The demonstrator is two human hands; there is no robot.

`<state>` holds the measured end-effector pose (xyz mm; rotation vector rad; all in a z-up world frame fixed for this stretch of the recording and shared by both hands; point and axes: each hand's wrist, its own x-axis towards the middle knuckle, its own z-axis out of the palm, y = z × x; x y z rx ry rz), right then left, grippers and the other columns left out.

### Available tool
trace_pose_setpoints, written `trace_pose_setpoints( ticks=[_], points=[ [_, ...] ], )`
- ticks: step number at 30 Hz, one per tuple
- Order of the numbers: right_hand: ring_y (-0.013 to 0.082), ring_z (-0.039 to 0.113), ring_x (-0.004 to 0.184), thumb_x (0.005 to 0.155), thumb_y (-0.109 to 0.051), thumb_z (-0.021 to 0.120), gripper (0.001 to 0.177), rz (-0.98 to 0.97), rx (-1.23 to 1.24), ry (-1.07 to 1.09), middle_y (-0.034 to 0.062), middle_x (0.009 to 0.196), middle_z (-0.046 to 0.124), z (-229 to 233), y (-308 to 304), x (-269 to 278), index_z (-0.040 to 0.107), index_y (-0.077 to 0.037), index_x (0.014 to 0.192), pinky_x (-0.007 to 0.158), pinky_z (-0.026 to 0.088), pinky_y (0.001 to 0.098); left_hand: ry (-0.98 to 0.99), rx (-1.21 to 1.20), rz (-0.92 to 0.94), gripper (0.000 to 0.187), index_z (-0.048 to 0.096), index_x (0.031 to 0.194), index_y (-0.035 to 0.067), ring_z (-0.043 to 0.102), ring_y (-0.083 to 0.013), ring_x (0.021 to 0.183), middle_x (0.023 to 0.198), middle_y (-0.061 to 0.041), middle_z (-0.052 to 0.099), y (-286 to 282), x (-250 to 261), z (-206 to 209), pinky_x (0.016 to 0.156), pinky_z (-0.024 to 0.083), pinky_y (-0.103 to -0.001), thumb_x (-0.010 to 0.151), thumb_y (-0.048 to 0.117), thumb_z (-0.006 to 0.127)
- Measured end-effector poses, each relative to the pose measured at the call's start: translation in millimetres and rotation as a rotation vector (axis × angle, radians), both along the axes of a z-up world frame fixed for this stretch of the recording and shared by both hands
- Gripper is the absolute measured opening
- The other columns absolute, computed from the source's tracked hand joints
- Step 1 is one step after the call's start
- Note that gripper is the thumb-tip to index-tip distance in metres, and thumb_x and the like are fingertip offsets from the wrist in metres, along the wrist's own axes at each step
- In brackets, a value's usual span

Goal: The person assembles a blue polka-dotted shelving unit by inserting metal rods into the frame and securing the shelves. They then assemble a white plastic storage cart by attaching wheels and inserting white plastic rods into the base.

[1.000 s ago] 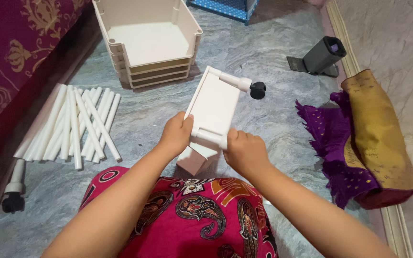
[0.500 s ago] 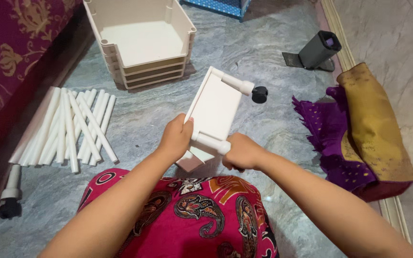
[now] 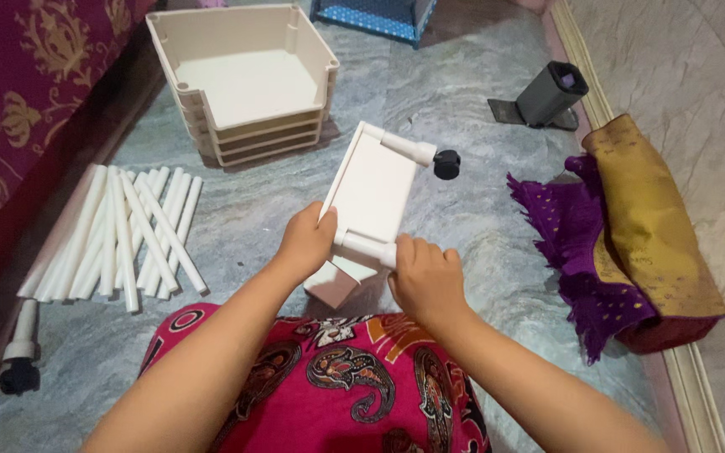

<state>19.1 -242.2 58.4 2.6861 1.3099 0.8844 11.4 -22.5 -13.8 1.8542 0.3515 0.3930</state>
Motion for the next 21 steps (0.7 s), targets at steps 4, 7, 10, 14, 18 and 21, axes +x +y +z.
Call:
trace_pose_setpoints(
  ticks=[4,7,10,14,18,21],
  points=[
    [0.0227,0.062,0.059,0.077,-0.014,0.075,0.022,-0.014,-0.077,-0.126,0.0044,0.073,0.06,-20.8,-1.4,19.0,0.055,-0.011,0.087,0.056,0.045,0.0394,0.022,0.035,0.034,0.036,0.064,0.093,-0.002,0.068,-0.043,0.08,0.084,-0.027,0.069,-4.4,6.1,-5.9,0.073,0.051,-0.05,0.1,0.031,0.052],
    [0.0285,0.066,0.058,0.079,-0.017,0.075,0.02,-0.017,-0.063,0.089,0.0095,0.07,0.064,-19.4,5.9,29.6,0.058,-0.008,0.083,0.055,0.051,0.0428,-0.037,0.064,0.052,0.035,0.064,0.094,-0.003,0.066,-0.0464,0.085,0.088,-0.029,0.068,-6.7,4.4,-6.9,0.076,0.05,-0.051,0.101,0.029,0.051],
    [0.0369,0.07,0.065,0.075,-0.019,0.075,0.022,-0.122,-0.057,0.378,0.0167,0.074,0.069,-2.0,12.0,27.4,0.061,-0.004,0.084,0.061,0.056,0.0486,-0.057,0.055,0.048,0.034,0.062,0.095,-0.004,0.065,-0.0481,0.087,0.09,-0.03,0.068,-8.9,3.7,-1.0,0.077,0.049,-0.052,0.101,0.028,0.051],
    [0.0431,0.07,0.076,0.074,-0.022,0.075,0.027,-0.286,-0.044,0.62,0.022,0.08,0.071,19.3,10.3,12.9,0.067,-0.002,0.09,0.071,0.056,0.053,-0.075,0.05,0.016,0.032,0.06,0.094,-0.004,0.064,-0.0491,0.085,0.087,-0.03,0.066,-22.9,-4.3,4.9,0.075,0.048,-0.054,0.101,0.026,0.052],
    [0.0415,0.071,0.082,0.071,-0.02,0.073,0.026,-0.324,-0.028,0.78,0.0221,0.084,0.074,29.5,4.4,10.9,0.074,-0.006,0.094,0.077,0.056,0.0515,-0.18,0.023,0.005,0.029,0.06,0.093,-0.004,0.063,-0.0494,0.082,0.086,-0.03,0.065,-32.5,-11.8,10.6,0.072,0.048,-0.054,0.099,0.022,0.051],
    [0.0399,0.071,0.082,0.067,-0.014,0.071,0.026,-0.296,-0.054,0.908,0.0227,0.085,0.074,28.0,2.8,21.0,0.078,-0.006,0.091,0.078,0.056,0.0488,-0.152,0.005,-0.009,0.029,0.06,0.093,-0.004,0.064,-0.0491,0.082,0.085,-0.029,0.066,-34.2,-17.0,12.8,0.072,0.048,-0.054,0.101,0.022,0.049]
  ],
)
